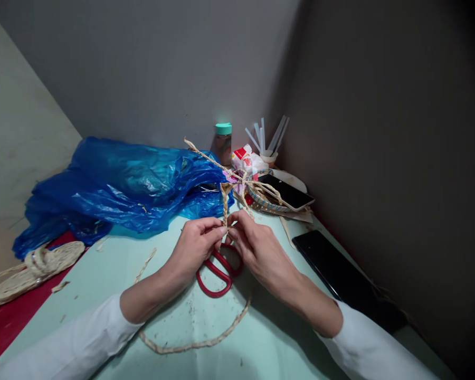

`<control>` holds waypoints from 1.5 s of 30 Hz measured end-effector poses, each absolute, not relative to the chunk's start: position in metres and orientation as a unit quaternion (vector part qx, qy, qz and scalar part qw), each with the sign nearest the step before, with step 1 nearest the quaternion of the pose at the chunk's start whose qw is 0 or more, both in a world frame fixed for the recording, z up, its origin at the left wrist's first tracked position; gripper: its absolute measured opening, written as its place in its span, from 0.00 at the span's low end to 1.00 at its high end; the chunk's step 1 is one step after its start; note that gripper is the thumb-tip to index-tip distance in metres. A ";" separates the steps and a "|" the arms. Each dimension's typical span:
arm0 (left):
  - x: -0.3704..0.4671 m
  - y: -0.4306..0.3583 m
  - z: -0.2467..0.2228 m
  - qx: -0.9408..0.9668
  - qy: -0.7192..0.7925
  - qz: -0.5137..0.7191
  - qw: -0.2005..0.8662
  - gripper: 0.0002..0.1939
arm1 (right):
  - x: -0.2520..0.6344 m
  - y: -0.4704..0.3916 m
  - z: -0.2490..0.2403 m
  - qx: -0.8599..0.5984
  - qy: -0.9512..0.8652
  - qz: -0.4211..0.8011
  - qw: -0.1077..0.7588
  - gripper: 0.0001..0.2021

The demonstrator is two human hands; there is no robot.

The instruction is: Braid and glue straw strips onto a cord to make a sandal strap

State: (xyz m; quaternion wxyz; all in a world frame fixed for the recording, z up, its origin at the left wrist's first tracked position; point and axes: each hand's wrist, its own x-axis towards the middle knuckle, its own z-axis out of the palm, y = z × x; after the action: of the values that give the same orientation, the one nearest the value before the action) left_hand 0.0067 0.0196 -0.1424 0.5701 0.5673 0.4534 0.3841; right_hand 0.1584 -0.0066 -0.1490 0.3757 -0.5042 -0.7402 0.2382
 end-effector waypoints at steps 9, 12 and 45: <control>0.002 0.024 -0.152 0.556 0.483 0.464 0.492 0.11 | 0.154 -0.014 -0.147 -0.458 -0.821 -0.225 0.255 0.12; 0.003 0.024 -0.154 0.514 0.478 0.466 0.538 0.08 | 0.144 -0.019 -0.152 -0.453 -0.821 -0.217 0.272 0.11; 0.018 -0.006 -0.139 0.638 0.422 0.295 0.572 0.11 | 0.168 0.011 -0.155 -0.437 -0.376 0.570 0.586 0.17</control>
State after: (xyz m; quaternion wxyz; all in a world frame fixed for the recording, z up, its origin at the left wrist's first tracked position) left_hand 0.0181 -0.0059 -0.1387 0.5722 0.6384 0.4216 0.2954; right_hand 0.1679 0.0111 -0.1548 0.5858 -0.4365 -0.3764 0.5698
